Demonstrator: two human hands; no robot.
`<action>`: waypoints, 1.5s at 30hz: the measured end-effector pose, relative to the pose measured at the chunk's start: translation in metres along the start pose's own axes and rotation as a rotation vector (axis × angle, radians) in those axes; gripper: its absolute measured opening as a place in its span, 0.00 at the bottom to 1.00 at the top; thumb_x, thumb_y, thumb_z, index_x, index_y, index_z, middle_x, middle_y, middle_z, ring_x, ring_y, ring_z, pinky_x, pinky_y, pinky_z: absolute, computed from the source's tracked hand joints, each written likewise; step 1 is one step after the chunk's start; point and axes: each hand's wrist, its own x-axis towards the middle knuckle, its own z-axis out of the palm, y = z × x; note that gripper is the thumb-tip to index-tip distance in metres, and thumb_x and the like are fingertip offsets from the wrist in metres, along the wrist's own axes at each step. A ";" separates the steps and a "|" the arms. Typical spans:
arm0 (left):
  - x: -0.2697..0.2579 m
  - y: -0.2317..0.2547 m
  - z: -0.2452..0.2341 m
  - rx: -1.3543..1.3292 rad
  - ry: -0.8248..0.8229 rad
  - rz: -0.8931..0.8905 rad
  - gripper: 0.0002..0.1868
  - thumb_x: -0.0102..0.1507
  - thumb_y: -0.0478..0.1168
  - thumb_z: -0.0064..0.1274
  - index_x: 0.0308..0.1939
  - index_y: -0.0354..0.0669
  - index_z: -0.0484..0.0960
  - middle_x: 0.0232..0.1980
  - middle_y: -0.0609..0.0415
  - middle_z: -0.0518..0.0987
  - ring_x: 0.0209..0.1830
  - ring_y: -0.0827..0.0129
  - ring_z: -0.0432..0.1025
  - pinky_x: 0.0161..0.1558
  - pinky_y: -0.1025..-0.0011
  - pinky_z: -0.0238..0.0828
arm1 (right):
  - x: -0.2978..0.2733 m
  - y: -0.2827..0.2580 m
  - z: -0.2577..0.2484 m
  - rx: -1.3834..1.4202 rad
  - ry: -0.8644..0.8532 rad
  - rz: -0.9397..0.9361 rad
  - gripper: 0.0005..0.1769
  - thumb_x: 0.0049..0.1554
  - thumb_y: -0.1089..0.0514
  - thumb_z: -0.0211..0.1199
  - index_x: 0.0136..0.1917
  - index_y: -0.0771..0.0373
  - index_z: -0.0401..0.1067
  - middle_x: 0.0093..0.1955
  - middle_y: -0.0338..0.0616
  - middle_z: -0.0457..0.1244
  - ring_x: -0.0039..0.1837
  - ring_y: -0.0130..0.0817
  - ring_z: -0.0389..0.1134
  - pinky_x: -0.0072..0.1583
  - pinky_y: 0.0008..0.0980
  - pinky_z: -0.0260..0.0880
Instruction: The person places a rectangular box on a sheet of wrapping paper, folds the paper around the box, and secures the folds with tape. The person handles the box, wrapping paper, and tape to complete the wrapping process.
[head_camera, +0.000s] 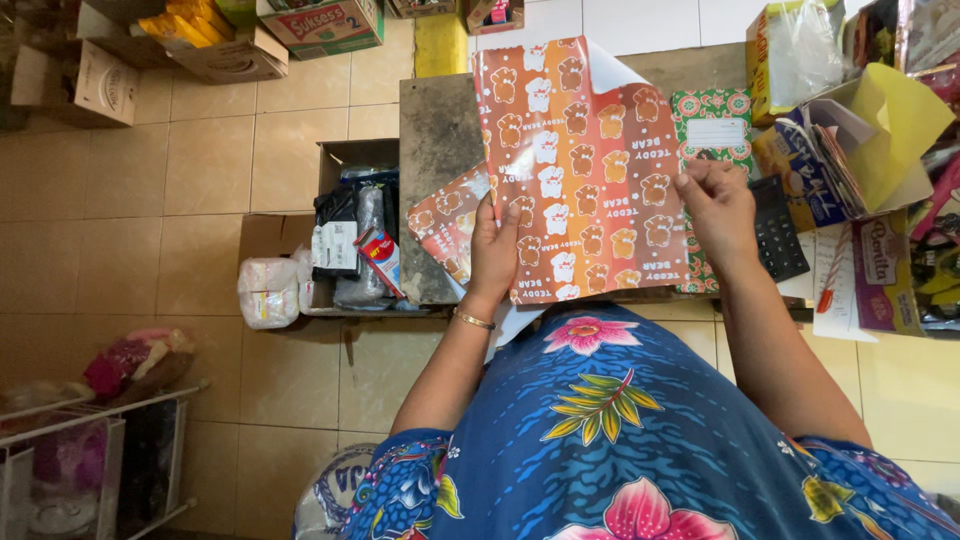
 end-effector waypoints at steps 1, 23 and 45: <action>-0.001 -0.001 0.000 0.033 0.011 0.008 0.22 0.74 0.39 0.45 0.71 0.38 0.66 0.64 0.55 0.76 0.62 0.76 0.69 0.64 0.73 0.68 | -0.003 -0.012 -0.002 -0.134 0.045 -0.122 0.06 0.64 0.62 0.69 0.50 0.68 0.76 0.56 0.43 0.65 0.58 0.31 0.63 0.57 0.33 0.65; 0.016 -0.018 -0.035 -0.308 -0.039 -0.111 0.19 0.75 0.43 0.44 0.67 0.35 0.71 0.59 0.49 0.78 0.57 0.64 0.75 0.57 0.63 0.77 | -0.031 -0.128 0.000 0.293 -0.149 0.200 0.18 0.57 0.61 0.69 0.59 0.65 0.69 0.45 0.36 0.65 0.47 0.22 0.65 0.50 0.24 0.66; 0.045 -0.005 -0.056 -0.015 -0.002 0.011 0.21 0.73 0.45 0.46 0.64 0.34 0.71 0.61 0.48 0.75 0.59 0.63 0.72 0.59 0.61 0.74 | -0.007 -0.160 -0.029 -0.035 -0.137 -0.502 0.10 0.59 0.73 0.68 0.51 0.62 0.78 0.52 0.38 0.69 0.54 0.30 0.69 0.57 0.27 0.67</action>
